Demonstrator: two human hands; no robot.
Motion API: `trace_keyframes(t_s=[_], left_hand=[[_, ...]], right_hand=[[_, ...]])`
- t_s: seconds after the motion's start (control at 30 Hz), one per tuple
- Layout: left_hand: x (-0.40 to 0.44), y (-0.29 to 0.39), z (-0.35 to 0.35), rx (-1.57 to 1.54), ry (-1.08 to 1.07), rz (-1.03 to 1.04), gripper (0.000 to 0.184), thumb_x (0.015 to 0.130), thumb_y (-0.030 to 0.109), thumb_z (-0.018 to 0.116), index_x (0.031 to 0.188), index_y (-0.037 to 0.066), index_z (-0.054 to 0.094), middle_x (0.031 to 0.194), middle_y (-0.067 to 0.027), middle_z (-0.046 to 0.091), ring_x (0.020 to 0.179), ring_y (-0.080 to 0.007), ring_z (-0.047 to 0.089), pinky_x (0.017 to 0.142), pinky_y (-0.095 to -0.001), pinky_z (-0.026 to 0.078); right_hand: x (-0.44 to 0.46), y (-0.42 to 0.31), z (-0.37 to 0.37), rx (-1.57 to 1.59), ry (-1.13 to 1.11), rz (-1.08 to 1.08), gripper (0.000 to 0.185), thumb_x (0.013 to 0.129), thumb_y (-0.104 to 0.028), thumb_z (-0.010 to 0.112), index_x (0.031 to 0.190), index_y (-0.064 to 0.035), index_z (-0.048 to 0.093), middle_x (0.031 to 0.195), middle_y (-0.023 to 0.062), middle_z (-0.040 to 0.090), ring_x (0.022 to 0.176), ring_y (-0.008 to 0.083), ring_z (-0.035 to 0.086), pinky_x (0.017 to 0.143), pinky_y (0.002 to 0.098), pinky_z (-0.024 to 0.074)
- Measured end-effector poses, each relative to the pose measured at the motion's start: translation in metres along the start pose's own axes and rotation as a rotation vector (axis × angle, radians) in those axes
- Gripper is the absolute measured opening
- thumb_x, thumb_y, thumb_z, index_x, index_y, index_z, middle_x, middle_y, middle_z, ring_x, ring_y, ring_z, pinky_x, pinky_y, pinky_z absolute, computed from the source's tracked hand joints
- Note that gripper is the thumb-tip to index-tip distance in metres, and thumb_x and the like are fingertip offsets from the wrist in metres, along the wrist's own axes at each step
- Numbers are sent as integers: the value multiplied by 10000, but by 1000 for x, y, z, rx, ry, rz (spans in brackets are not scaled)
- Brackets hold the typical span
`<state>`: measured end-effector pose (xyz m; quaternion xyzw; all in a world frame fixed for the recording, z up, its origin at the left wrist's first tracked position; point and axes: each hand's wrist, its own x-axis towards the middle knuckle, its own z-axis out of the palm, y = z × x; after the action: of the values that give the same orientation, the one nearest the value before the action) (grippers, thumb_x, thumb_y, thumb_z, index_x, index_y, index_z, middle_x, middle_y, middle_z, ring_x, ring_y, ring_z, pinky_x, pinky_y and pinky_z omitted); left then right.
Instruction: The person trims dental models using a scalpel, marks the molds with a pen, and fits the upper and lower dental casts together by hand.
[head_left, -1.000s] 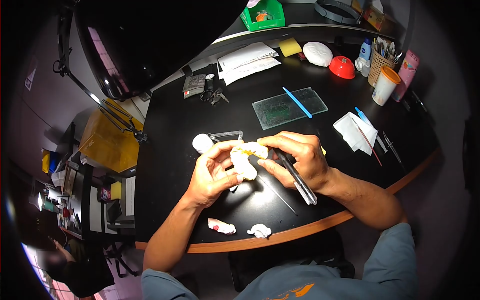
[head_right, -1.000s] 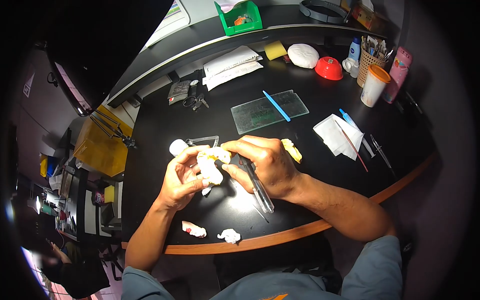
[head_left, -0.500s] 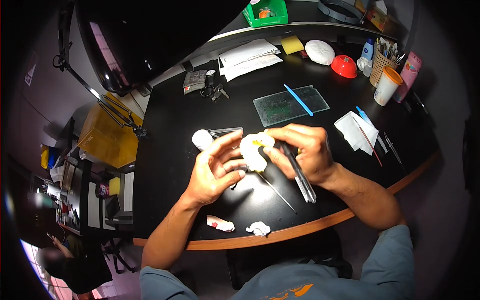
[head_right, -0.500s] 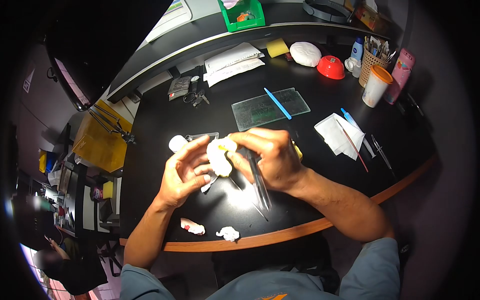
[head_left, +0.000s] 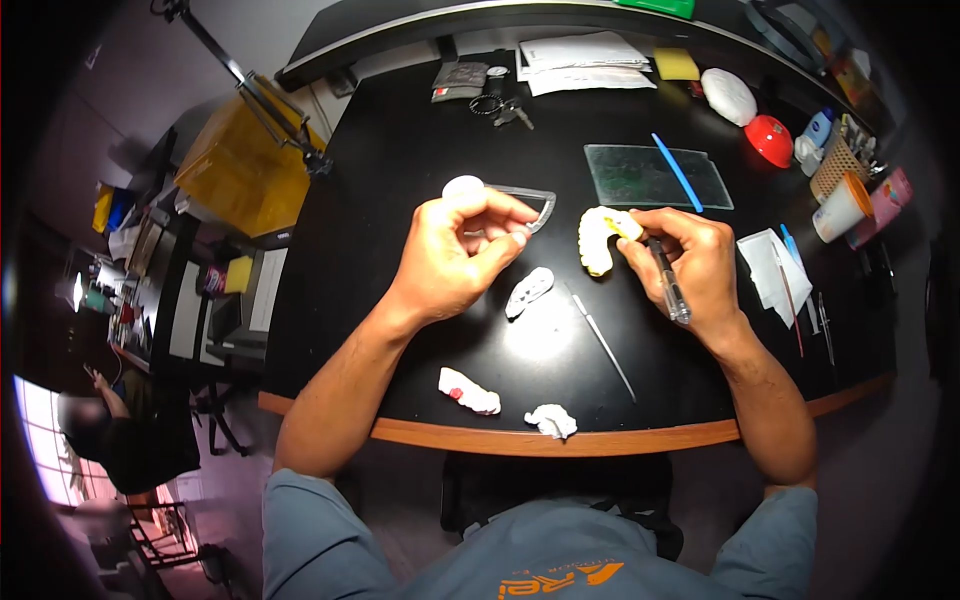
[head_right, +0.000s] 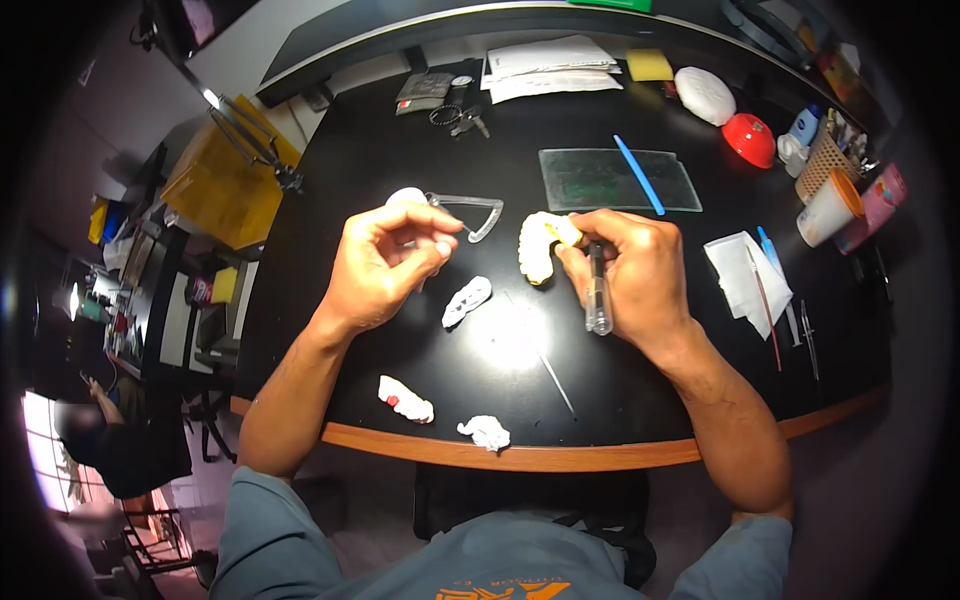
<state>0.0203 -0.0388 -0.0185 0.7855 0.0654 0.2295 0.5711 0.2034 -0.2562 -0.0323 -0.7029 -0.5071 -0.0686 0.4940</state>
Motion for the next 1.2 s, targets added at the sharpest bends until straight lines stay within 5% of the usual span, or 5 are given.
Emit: trace_keyframes(t_s=[0.13, 0.47, 0.6, 0.77, 1.2], left_hand=[[-1, -5, 0, 61, -32, 38, 170, 975, -45, 697, 1134, -34, 757, 916, -29, 689, 742, -38, 593, 659, -188, 495], [-4, 9, 1, 357, -165, 144, 235, 861, -68, 695, 1063, 8, 788, 816, -34, 723, 628, -44, 605, 591, -227, 478], [-4, 16, -1, 364, -292, 89, 455, 731, -44, 698, 1178, 18, 753, 983, -77, 727, 585, -88, 610, 555, -252, 478], [-4, 11, -5, 417, -468, 39, 765, 654, 68, 784, 1406, 56, 649, 1223, -116, 611, 749, -173, 532, 667, -312, 496], [-3, 8, -7, 396, -553, 2, 854, 623, 23, 781, 1459, 70, 616, 1287, -111, 610, 795, -196, 570, 753, -334, 522]], right_hand=[[-1, 1, 1, -7, -42, 18, 205, 838, -8, 852, 1017, 68, 789, 794, 116, 769, 590, 84, 648, 505, 256, 465], [5, -5, -8, -264, -111, 43, 187, 803, -108, 863, 932, 14, 805, 750, 123, 712, 630, 266, 697, 585, 375, 515], [4, -4, -11, -334, -182, 103, 171, 798, -122, 862, 907, -3, 806, 755, 118, 693, 675, 293, 699, 627, 413, 525], [2, -2, -9, -390, -237, 172, 149, 817, -130, 820, 898, -5, 806, 797, 139, 703, 749, 353, 716, 696, 457, 550], [1, -3, -12, -414, -286, 226, 213, 840, -131, 801, 992, 18, 799, 891, 196, 725, 853, 403, 738, 779, 483, 583]])
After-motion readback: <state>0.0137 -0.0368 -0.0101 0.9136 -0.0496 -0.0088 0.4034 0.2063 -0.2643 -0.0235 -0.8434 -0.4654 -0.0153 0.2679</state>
